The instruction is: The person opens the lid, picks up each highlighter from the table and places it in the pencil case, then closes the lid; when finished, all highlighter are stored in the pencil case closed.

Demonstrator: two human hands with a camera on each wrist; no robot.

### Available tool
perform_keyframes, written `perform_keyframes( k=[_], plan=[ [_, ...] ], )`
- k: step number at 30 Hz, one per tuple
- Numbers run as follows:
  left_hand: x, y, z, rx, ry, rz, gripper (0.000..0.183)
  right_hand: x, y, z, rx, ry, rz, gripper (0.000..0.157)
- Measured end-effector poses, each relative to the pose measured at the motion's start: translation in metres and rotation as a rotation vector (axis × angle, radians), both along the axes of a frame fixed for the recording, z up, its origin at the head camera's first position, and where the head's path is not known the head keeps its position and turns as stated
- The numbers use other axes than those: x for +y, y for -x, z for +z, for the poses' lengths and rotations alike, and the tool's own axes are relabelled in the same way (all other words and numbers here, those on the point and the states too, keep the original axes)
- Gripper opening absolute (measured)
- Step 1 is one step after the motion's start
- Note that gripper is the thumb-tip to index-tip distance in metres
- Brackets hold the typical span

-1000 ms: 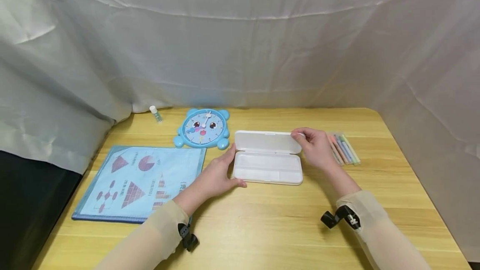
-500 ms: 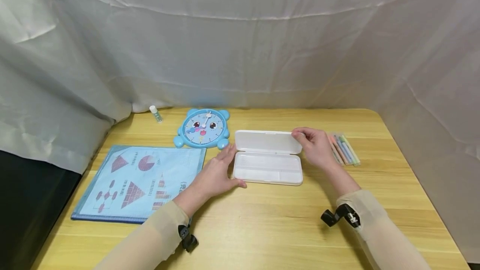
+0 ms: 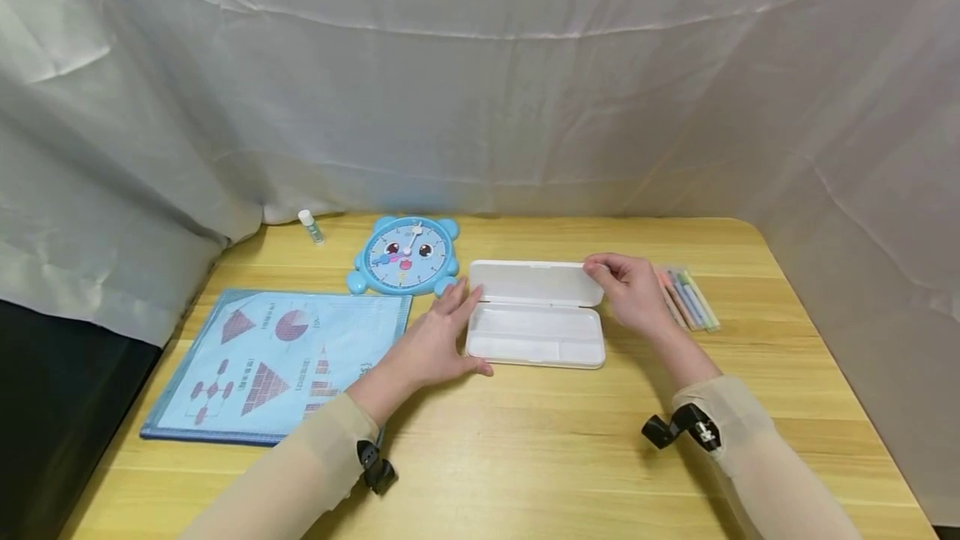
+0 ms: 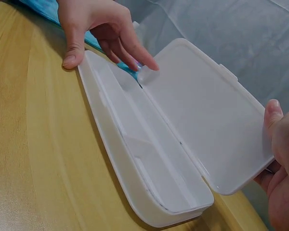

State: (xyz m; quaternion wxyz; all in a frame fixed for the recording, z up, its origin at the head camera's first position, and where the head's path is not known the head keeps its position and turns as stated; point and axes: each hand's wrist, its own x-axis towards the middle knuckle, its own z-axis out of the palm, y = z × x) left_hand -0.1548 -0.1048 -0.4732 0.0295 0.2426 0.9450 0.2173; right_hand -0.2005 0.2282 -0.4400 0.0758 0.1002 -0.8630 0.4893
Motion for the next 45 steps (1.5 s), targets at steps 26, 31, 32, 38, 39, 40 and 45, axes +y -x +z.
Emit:
perform_keyframes(
  k=[26, 31, 32, 38, 39, 40, 45],
  plan=[
    [-0.001, 0.006, 0.006, -0.077, -0.010, -0.005, 0.137, -0.009, -0.009, 0.018, -0.042, 0.049, 0.005, 0.025],
    [-0.002, 0.006, 0.006, -0.072, -0.003, -0.025, 0.131, -0.014, -0.017, 0.031, -0.041, 0.061, 0.010, 0.024],
    [-0.003, 0.007, 0.007, -0.069, 0.001, -0.034, 0.127, -0.013, -0.016, 0.029, -0.043, 0.061, 0.007, 0.024],
    [-0.008, 0.007, 0.008, -0.051, 0.017, -0.104, 0.097, -0.002, -0.002, 0.003, -0.035, 0.050, -0.012, 0.025],
    [-0.009, 0.007, 0.008, -0.050, 0.016, -0.115, 0.095, -0.001, 0.000, -0.001, -0.031, 0.049, -0.013, 0.026],
    [-0.010, 0.007, 0.008, -0.053, 0.016, -0.122, 0.095, 0.001, 0.001, -0.003, -0.029, 0.049, -0.014, 0.026],
    [-0.010, 0.008, 0.007, -0.053, 0.015, -0.129, 0.101, 0.004, 0.002, -0.006, -0.033, 0.058, -0.012, 0.028]
  ],
)
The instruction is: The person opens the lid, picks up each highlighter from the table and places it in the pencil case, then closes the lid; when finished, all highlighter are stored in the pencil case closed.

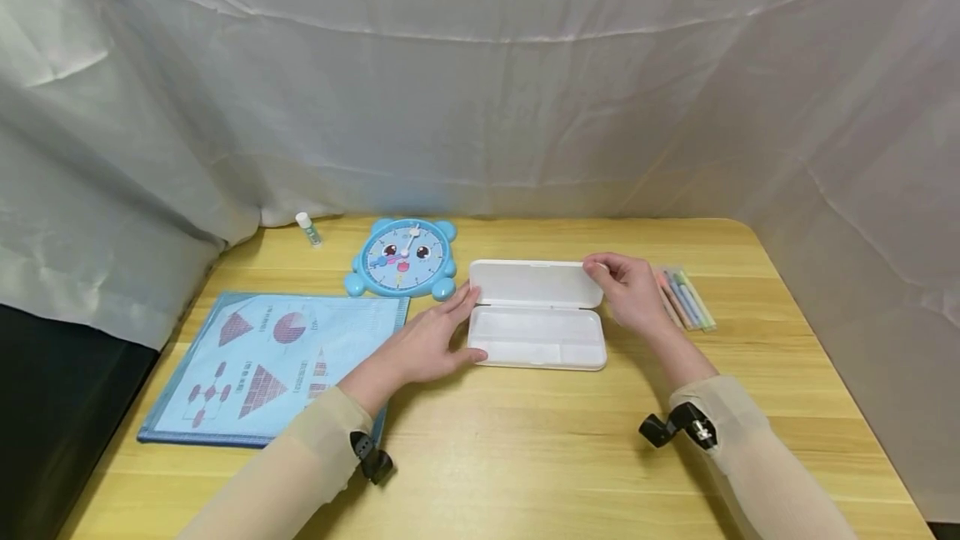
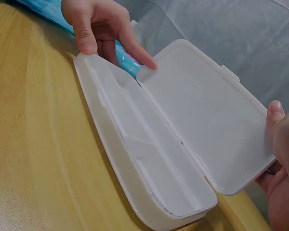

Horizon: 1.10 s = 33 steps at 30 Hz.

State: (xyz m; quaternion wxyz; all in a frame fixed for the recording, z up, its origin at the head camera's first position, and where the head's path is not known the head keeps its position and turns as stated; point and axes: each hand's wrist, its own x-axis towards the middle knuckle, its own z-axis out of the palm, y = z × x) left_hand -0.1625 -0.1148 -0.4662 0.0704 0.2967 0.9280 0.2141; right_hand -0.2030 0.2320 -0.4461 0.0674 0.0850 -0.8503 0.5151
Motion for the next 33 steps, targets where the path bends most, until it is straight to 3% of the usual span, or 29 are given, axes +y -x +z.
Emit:
perform_keyframes(
  k=[9, 18, 24, 33],
  plan=[
    [0.007, 0.001, 0.001, 0.028, 0.030, 0.002, 0.105, 0.002, 0.002, 0.005, -0.032, -0.029, 0.000, 0.031],
    [0.011, 0.004, 0.005, 0.021, 0.112, 0.063, 0.110, 0.009, 0.004, 0.011, -0.011, 0.007, -0.010, 0.030],
    [0.012, 0.004, 0.007, 0.029, 0.124, 0.064, 0.111, 0.025, -0.004, 0.018, 0.015, 0.044, -0.009, 0.031],
    [0.011, 0.003, 0.005, 0.034, 0.146, 0.043, 0.111, 0.059, -0.020, 0.019, 0.088, 0.009, -0.038, 0.028]
  ],
)
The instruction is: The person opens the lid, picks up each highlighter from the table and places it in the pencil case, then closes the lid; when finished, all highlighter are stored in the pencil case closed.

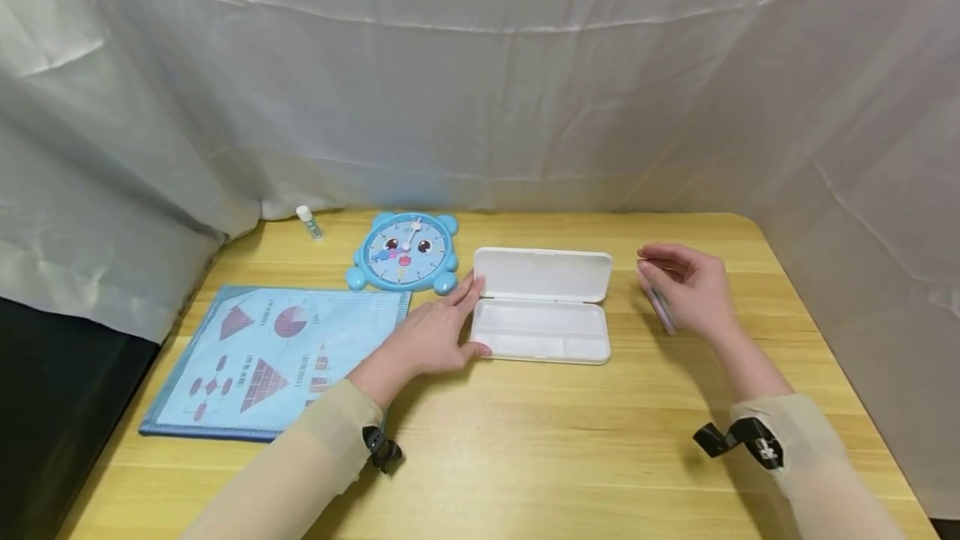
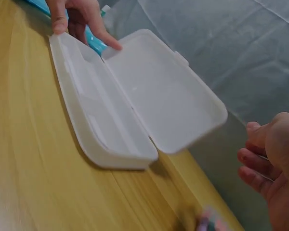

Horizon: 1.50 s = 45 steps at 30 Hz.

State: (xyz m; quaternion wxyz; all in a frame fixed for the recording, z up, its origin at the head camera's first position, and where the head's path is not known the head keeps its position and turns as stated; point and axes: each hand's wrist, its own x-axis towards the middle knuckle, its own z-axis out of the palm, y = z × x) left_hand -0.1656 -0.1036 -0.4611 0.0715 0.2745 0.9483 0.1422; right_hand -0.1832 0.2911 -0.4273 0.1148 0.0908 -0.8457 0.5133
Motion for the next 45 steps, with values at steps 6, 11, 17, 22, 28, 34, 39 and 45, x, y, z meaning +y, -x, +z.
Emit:
perform_keyframes(
  k=[6, 11, 17, 22, 28, 34, 39, 45],
  plan=[
    [0.000, 0.001, -0.001, -0.007, 0.002, -0.009, 0.111, 0.016, -0.017, 0.001, -0.018, -0.039, -0.040, 0.029],
    [0.000, 0.001, 0.001, -0.020, 0.005, -0.009, 0.111, 0.028, -0.030, -0.003, -0.055, -0.107, -0.059, 0.031],
    [0.000, 0.002, 0.001, -0.025, 0.009, -0.009, 0.111, 0.035, -0.042, -0.014, -0.042, -0.207, -0.074, 0.028],
    [-0.002, 0.001, 0.000, -0.032, 0.010, -0.001, 0.111, 0.029, -0.049, -0.023, -0.060, -0.286, -0.104, 0.024],
    [-0.002, 0.003, 0.001, -0.020, 0.003, -0.019, 0.110, 0.021, -0.054, -0.030, -0.067, -0.375, -0.148, 0.026],
    [-0.001, 0.003, 0.001, -0.026, 0.001, -0.017, 0.111, 0.016, -0.053, -0.034, -0.064, -0.438, -0.168, 0.026],
    [-0.001, 0.003, 0.001, -0.025, -0.006, -0.023, 0.111, 0.016, -0.051, -0.035, -0.051, -0.463, -0.164, 0.024],
    [-0.001, 0.004, 0.001, -0.025, -0.008, -0.019, 0.112, 0.017, -0.046, -0.033, -0.081, -0.487, -0.124, 0.027]
  ],
)
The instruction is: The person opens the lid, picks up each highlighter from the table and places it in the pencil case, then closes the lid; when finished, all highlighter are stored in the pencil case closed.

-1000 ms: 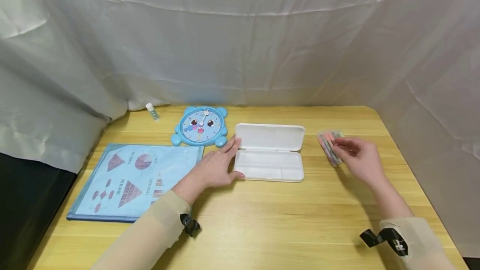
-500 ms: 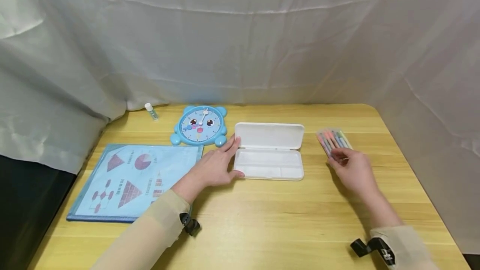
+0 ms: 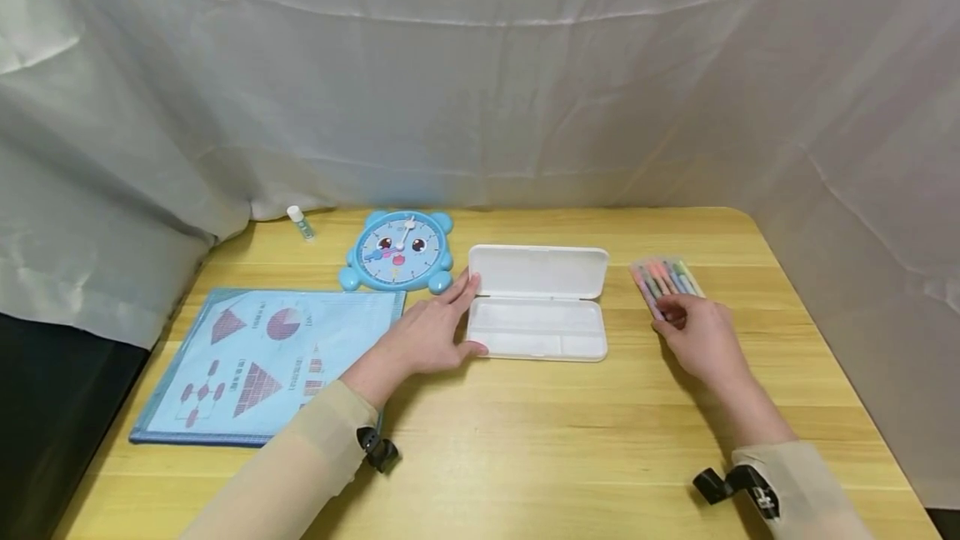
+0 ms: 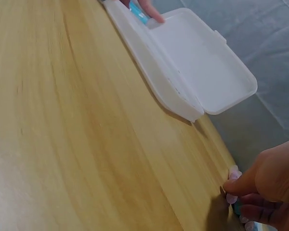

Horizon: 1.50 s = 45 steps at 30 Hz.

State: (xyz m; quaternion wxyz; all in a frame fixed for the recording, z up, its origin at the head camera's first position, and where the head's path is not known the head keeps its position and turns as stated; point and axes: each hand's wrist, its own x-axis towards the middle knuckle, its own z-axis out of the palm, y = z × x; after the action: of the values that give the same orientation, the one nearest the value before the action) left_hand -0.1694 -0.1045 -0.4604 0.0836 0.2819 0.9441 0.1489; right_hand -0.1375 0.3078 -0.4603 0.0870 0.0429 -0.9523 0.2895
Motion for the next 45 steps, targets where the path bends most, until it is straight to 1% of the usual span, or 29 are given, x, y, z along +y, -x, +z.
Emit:
perform_keyframes(
  k=[3, 8, 12, 16, 19, 22, 25, 30, 34, 37, 42, 45],
  plan=[
    [0.000, 0.000, 0.000, -0.005, -0.002, 0.003, 0.112, 0.000, 0.002, 0.002, -0.038, -0.015, 0.016, 0.025],
    [-0.001, -0.001, 0.001, -0.004, -0.011, 0.007, 0.112, -0.002, 0.005, 0.004, -0.078, -0.064, 0.045, 0.018],
    [-0.001, 0.000, 0.001, -0.001, -0.010, 0.015, 0.112, -0.004, 0.007, 0.005, -0.081, -0.102, 0.056, 0.014],
    [0.000, 0.001, 0.000, 0.002, -0.002, 0.017, 0.112, -0.006, 0.007, 0.004, -0.071, -0.118, 0.058, 0.011],
    [0.001, 0.003, 0.000, 0.003, 0.004, 0.010, 0.112, -0.006, 0.007, 0.005, -0.079, -0.094, 0.059, 0.012],
    [0.001, 0.003, 0.000, 0.006, 0.002, 0.001, 0.112, -0.005, 0.006, 0.006, -0.096, -0.054, 0.046, 0.017],
    [0.001, 0.003, 0.000, 0.010, -0.002, 0.000, 0.112, -0.003, 0.005, 0.008, -0.090, -0.008, 0.025, 0.022],
    [0.002, 0.002, 0.001, 0.011, 0.011, 0.006, 0.112, 0.000, 0.006, 0.012, -0.050, 0.052, 0.000, 0.022],
    [0.003, 0.002, 0.002, 0.009, 0.024, 0.016, 0.112, 0.002, 0.007, 0.016, 0.002, 0.077, -0.017, 0.023],
    [0.003, 0.002, 0.002, 0.021, 0.051, 0.033, 0.112, 0.004, 0.008, 0.021, 0.051, 0.101, -0.011, 0.023],
    [0.004, 0.001, 0.003, 0.053, 0.119, 0.056, 0.112, 0.003, 0.011, 0.032, 0.080, 0.143, 0.010, 0.024],
    [0.005, 0.000, 0.003, 0.058, 0.141, 0.060, 0.112, 0.000, 0.011, 0.038, 0.083, 0.156, 0.023, 0.026]
  ],
)
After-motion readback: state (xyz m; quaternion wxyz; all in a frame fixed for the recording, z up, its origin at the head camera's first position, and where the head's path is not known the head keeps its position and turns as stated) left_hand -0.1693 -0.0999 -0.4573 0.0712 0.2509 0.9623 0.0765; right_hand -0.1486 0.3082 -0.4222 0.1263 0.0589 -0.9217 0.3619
